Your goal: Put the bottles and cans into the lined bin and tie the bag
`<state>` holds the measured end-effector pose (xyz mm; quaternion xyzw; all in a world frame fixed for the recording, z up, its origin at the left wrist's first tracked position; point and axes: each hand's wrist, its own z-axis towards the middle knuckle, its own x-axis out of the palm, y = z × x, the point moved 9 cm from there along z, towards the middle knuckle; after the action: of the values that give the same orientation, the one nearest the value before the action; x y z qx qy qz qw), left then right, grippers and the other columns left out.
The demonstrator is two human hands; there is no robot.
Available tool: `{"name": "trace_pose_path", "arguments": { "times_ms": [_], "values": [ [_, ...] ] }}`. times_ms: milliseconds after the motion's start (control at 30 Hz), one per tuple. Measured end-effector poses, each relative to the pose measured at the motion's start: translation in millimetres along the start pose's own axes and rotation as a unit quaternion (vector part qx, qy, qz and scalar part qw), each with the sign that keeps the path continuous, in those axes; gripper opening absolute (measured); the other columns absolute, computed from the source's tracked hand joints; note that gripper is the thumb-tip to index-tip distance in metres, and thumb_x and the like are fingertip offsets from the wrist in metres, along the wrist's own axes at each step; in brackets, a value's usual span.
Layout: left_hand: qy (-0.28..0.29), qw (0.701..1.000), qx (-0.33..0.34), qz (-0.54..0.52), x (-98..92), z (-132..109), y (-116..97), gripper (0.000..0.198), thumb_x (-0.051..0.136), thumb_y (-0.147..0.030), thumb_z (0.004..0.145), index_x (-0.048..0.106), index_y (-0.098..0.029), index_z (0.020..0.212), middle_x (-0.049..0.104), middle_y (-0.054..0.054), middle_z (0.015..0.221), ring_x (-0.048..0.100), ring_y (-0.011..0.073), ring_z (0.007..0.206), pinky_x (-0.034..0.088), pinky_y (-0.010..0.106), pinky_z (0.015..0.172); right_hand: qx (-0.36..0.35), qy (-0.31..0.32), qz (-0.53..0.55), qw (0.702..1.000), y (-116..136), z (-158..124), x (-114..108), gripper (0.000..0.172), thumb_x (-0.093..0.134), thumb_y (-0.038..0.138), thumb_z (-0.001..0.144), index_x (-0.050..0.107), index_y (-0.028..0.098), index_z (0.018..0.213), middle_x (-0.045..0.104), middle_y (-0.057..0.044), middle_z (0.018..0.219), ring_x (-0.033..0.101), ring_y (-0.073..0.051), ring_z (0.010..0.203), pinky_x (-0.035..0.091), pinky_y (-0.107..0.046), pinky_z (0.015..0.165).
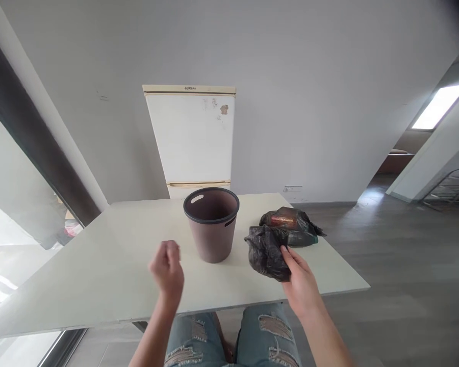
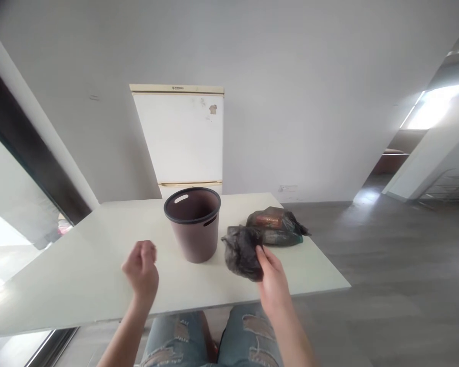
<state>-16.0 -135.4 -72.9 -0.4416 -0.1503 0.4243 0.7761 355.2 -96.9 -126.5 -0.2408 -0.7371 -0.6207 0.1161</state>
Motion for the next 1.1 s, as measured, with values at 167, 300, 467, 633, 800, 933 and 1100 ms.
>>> {"name": "trace_pose_path", "arguments": {
  "times_ms": [167, 300, 467, 633, 800, 933, 1100],
  "values": [
    [0.298, 0.932, -0.079, -0.193, 56.6, -65, -80, 0.037, 0.064, -0.045, 0.099, 0.067, -0.02, 0.125, 0.076, 0.009, 0.108, 0.071, 0.0202, 0.088, 0.055, 0.028, 0.077, 0.048, 0.092, 0.023, 0.994, -23, -28, 64, 0.052, 0.092, 0.06, 0.07, 0.085, 0.021, 0.103, 0.08, -0.01, 0.113, 0.073, -0.03, 0.107, 0.061, -0.037, 0.087],
    [0.267, 0.945, -0.107, -0.158, 45.8, -56, -76, 0.034, 0.06, -0.045, 0.1, 0.076, -0.016, 0.106, 0.076, 0.007, 0.088, 0.069, 0.0213, 0.082, 0.053, 0.027, 0.071, 0.014, 0.121, 0.008, 0.992, -24, -28, 81, 0.05, 0.089, 0.063, 0.071, 0.085, 0.019, 0.095, 0.079, -0.011, 0.105, 0.07, -0.028, 0.098, 0.059, -0.036, 0.081],
    [0.143, 0.986, -0.073, -0.038, 7.5, -29, -65, 0.034, 0.058, -0.041, 0.097, 0.08, -0.015, 0.103, 0.07, 0.003, 0.072, 0.064, 0.0199, 0.071, 0.046, 0.025, 0.064, -0.08, 0.085, -0.044, 0.992, 0, -20, 69, 0.056, 0.074, 0.072, 0.083, 0.081, 0.023, 0.111, 0.072, -0.011, 0.103, 0.064, -0.024, 0.089, 0.057, -0.035, 0.07],
    [0.2, 0.977, -0.069, -0.033, 15.5, -36, -72, 0.039, 0.056, -0.045, 0.098, 0.076, -0.016, 0.082, 0.063, 0.003, 0.063, 0.057, 0.0175, 0.06, 0.041, 0.025, 0.055, -0.138, 0.234, -0.222, 0.936, -2, -37, 96, 0.05, 0.079, 0.058, 0.086, 0.078, 0.024, 0.123, 0.072, -0.011, 0.109, 0.064, -0.026, 0.095, 0.055, -0.034, 0.079],
    [0.203, 0.979, -0.005, -0.019, 9.1, -31, -83, 0.031, 0.057, -0.034, 0.098, 0.081, -0.025, 0.115, 0.078, 0.009, 0.115, 0.072, 0.0282, 0.107, 0.054, 0.034, 0.092, -0.138, 0.132, -0.257, 0.947, 5, -21, 70, 0.044, 0.066, 0.06, 0.094, 0.081, 0.02, 0.109, 0.073, -0.008, 0.094, 0.063, -0.024, 0.085, 0.05, -0.03, 0.074],
    [0.234, 0.966, -0.059, -0.091, 10.9, -28, -75, 0.031, 0.059, -0.043, 0.099, 0.081, -0.021, 0.1, 0.076, 0.008, 0.093, 0.07, 0.0245, 0.087, 0.056, 0.032, 0.08, -0.092, 0.117, -0.212, 0.966, 15, -20, 67, 0.044, 0.073, 0.064, 0.087, 0.079, 0.02, 0.089, 0.071, -0.006, 0.08, 0.06, -0.022, 0.074, 0.046, -0.029, 0.064],
    [0.222, 0.908, -0.214, -0.283, 16.4, -33, -61, 0.039, 0.07, -0.055, 0.093, 0.077, -0.017, 0.098, 0.067, 0.004, 0.079, 0.057, 0.015, 0.069, 0.05, 0.023, 0.063, 0.003, 0.2, -0.175, 0.964, 12, -33, 89, 0.047, 0.079, 0.064, 0.082, 0.079, 0.017, 0.087, 0.074, -0.006, 0.079, 0.065, -0.023, 0.071, 0.048, -0.03, 0.064]
  ]
}}
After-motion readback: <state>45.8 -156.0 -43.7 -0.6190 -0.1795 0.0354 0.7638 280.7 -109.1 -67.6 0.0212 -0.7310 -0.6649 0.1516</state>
